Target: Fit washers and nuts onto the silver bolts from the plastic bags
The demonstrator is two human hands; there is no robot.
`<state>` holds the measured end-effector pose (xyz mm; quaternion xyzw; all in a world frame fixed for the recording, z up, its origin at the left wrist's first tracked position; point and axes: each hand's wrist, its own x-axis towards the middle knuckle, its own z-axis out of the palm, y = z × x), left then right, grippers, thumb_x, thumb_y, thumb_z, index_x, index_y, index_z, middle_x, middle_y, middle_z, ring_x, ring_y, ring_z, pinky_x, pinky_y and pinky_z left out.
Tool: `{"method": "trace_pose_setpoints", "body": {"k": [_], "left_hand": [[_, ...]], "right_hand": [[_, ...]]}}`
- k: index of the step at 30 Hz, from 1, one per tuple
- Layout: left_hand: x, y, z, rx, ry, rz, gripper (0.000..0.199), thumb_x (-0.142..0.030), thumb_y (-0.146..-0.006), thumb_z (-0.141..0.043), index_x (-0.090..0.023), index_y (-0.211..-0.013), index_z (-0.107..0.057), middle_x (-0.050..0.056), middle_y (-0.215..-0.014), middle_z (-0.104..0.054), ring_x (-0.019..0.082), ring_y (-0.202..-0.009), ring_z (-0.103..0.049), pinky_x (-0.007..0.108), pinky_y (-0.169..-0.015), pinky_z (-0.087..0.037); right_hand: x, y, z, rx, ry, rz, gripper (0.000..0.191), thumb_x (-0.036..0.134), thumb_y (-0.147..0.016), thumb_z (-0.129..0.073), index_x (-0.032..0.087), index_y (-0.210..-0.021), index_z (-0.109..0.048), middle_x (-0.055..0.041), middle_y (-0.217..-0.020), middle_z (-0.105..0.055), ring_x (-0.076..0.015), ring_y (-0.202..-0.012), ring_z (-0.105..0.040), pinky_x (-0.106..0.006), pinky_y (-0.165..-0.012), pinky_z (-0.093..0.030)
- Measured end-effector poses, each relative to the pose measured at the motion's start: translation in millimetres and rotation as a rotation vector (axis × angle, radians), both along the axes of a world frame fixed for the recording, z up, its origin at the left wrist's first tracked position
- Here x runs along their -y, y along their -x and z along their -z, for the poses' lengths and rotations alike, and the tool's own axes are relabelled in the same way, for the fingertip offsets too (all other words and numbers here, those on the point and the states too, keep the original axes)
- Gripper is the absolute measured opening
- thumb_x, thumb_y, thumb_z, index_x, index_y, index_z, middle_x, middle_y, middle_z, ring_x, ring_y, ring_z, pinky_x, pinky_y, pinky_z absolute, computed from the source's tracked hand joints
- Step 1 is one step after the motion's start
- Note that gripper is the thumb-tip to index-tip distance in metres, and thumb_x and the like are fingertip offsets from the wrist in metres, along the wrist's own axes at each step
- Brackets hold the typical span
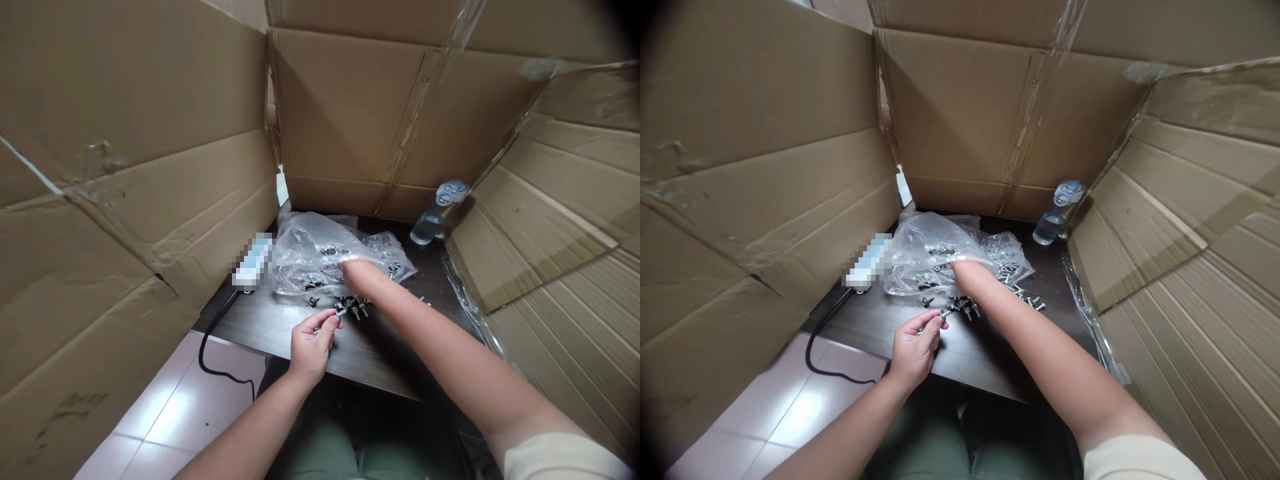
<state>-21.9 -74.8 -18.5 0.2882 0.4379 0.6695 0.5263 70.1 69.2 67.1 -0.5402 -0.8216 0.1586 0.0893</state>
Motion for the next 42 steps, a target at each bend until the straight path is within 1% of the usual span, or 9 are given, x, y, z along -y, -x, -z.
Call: {"method": "trace_pose_setpoints", "body": {"k": [2,4,5,9,13,19,23,30,42], "left_hand": [[1,0,0.1,-0.016,-0.002,-0.018,0.032,-0.035,-0.07,-0.073,-0.013,-0.093,-0.07,0.002,-0.062,-0.062,0.002,-0.04,-0.034,0.018,-0.039,-0.025],[0,-1,-0.3,-0.03,0.002,-0.021,0.032,-0.036,-0.07,-0.073,-0.014,-0.092,-0.071,0.001,-0.061,-0.061,0.002,-0.04,-0.035,0.018,-0.039,-0.025],[0,-1,-0.8,-0.039,0.004,-0.015,0.032,-0.037,-0.069,-0.073,-0.014,-0.092,-0.071,0.001,-0.061,-0.061,0.003,-0.04,-0.035,0.018,-0.038,-0.025],[-4,-5,-4.9,-0.115,0.019,0.05,0.031,-0.037,-0.069,-0.072,-0.015,-0.091,-0.072,0.001,-0.063,-0.062,0.003,-0.039,-0.035,0.018,-0.038,-0.025],[-4,-9,-13.2,-0.315,0.037,0.062,0.026,-0.035,-0.069,-0.072,-0.015,-0.086,-0.074,0.003,-0.065,-0.066,0.006,-0.042,-0.043,0.02,-0.04,-0.032],[1,-13,-21.8,-0.466,0.041,0.05,0.022,-0.034,-0.071,-0.07,-0.016,-0.082,-0.076,0.006,-0.067,-0.068,0.012,-0.051,-0.055,0.02,-0.042,-0.037],[0,-14,-21.3,-0.47,0.04,0.034,0.022,-0.034,-0.071,-0.069,-0.015,-0.08,-0.075,0.006,-0.068,-0.069,0.012,-0.052,-0.056,0.02,-0.043,-0.037],[-1,-14,-17.5,-0.497,0.033,0.032,0.024,-0.035,-0.072,-0.069,-0.014,-0.08,-0.075,0.006,-0.065,-0.068,0.011,-0.05,-0.055,0.021,-0.044,-0.039],[-3,-13,-16.9,-0.514,-0.021,-0.001,0.028,-0.039,-0.07,-0.07,-0.013,-0.081,-0.075,0.005,-0.061,-0.067,0.011,-0.05,-0.056,0.021,-0.045,-0.044]], "right_hand": [[20,-21,-2.0,-0.077,-0.023,-0.094,0.016,0.017,-0.083,-0.056,0.021,-0.082,-0.071,-0.0041,-0.097,-0.07,-0.0182,-0.093,-0.063,-0.028,-0.084,-0.048],[42,-45,3.4,-0.391,-0.067,-0.247,0.019,0.017,-0.083,-0.054,0.02,-0.088,-0.072,-0.0056,-0.096,-0.069,-0.018,-0.089,-0.064,-0.029,-0.081,-0.05],[53,-56,8.7,-0.541,-0.05,-0.26,0.018,0.019,-0.082,-0.055,0.02,-0.089,-0.072,-0.006,-0.096,-0.069,-0.0182,-0.087,-0.064,-0.03,-0.078,-0.052],[85,-82,37.0,-0.901,0.197,-0.172,0.014,0.024,-0.078,-0.063,0.019,-0.087,-0.073,-0.0073,-0.097,-0.069,-0.0193,-0.082,-0.066,-0.032,-0.073,-0.056],[96,-82,56.2,-1.045,0.23,-0.1,0.015,0.026,-0.075,-0.068,0.019,-0.088,-0.073,-0.008,-0.096,-0.069,-0.0203,-0.086,-0.066,-0.034,-0.077,-0.056],[103,-78,61.3,-1.069,0.059,-0.098,0.014,0.021,-0.077,-0.067,0.022,-0.089,-0.074,-0.008,-0.093,-0.071,-0.0202,-0.09,-0.066,-0.036,-0.083,-0.054],[106,-78,61.8,-1.068,0.02,-0.133,0.014,0.019,-0.078,-0.066,0.022,-0.089,-0.074,-0.0073,-0.092,-0.071,-0.0191,-0.087,-0.066,-0.034,-0.08,-0.054],[105,-76,66.5,-1.014,-0.142,-0.189,0.014,0.018,-0.082,-0.062,0.022,-0.09,-0.073,-0.0071,-0.09,-0.071,-0.0174,-0.082,-0.066,-0.031,-0.075,-0.055],[105,-76,69.3,-1.018,-0.187,-0.239,0.016,0.017,-0.084,-0.06,0.021,-0.093,-0.072,-0.0075,-0.09,-0.069,-0.0171,-0.081,-0.065,-0.03,-0.072,-0.054]]}}
